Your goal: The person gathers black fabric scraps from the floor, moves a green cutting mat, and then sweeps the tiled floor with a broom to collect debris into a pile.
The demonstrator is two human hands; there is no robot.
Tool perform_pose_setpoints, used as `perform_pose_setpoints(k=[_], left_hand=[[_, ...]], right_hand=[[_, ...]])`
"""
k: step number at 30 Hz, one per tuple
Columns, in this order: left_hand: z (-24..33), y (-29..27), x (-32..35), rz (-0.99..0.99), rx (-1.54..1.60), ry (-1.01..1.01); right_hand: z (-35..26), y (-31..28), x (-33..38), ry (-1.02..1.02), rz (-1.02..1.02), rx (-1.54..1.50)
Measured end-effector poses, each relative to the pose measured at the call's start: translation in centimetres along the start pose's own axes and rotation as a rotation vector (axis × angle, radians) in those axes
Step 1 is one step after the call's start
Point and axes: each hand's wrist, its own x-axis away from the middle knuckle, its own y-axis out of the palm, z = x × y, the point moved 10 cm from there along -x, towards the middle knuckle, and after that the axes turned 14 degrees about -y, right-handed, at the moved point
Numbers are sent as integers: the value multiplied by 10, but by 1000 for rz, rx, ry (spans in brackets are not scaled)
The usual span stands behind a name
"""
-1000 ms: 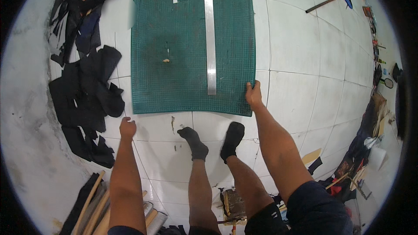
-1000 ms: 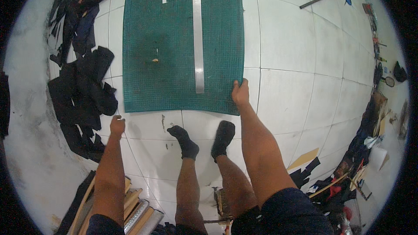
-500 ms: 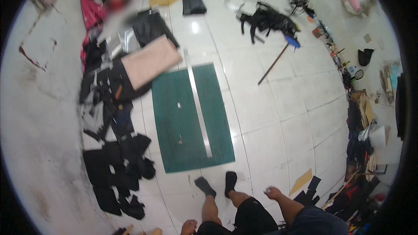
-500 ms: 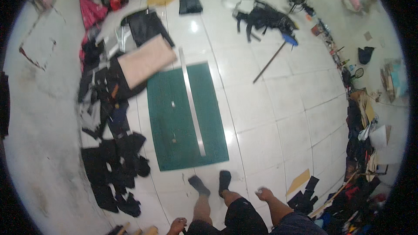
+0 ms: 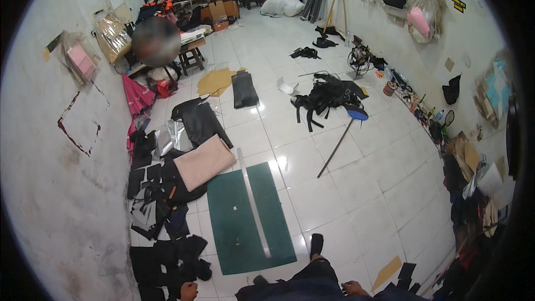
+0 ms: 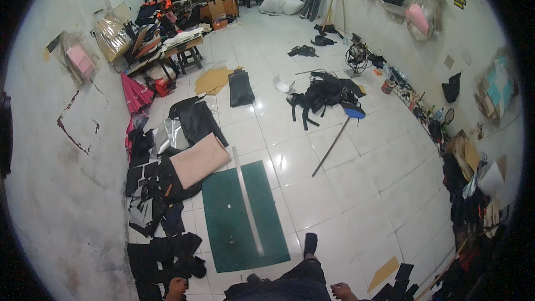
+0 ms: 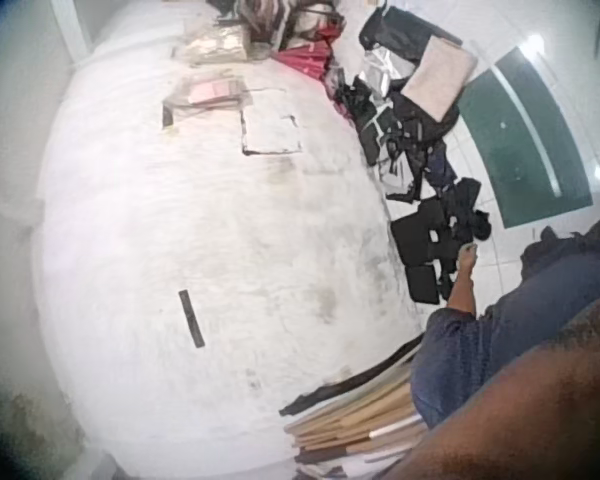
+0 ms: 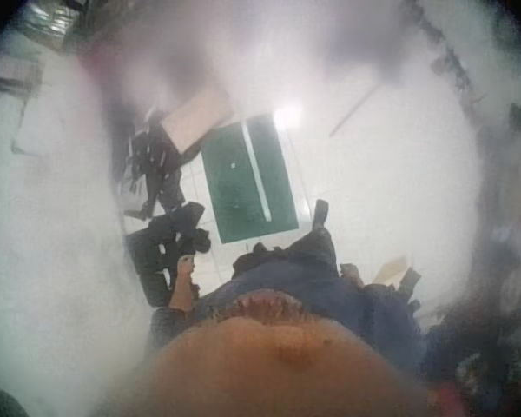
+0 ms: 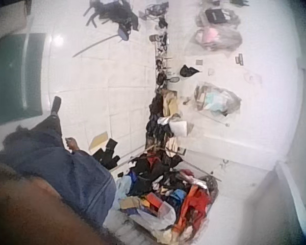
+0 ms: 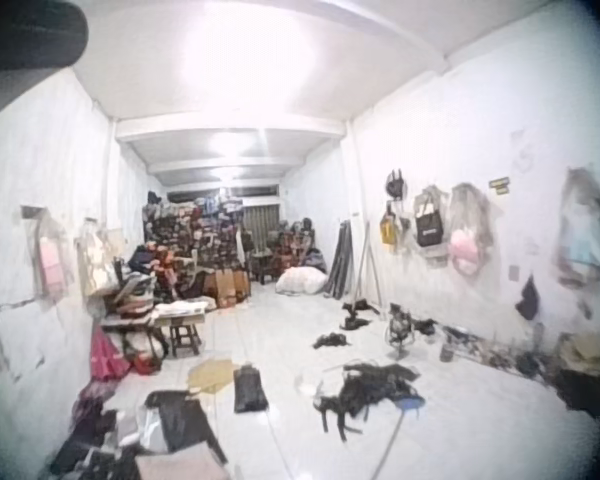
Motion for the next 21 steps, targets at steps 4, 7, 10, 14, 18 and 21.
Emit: perform_pose_setpoints(k=[4, 7, 10, 14, 18, 21], left_hand=[[64, 85, 64, 196, -188, -49], [109, 144, 96, 148, -220, 70], [167, 202, 123, 114, -386, 165], [188, 212, 97, 119, -240, 196], [213, 201, 98, 277, -151, 72], [228, 216, 69, 257, -22, -103]], right_hand=[[11, -83, -32, 98, 121, -133], [-48, -145, -70, 27, 106, -43], [-116, -210, -118, -18, 203, -11], [-234, -236, -199, -22, 195, 51], [-351, -213, -239, -111, 70, 54], [-448, -197, -267, -238, -56, 315]])
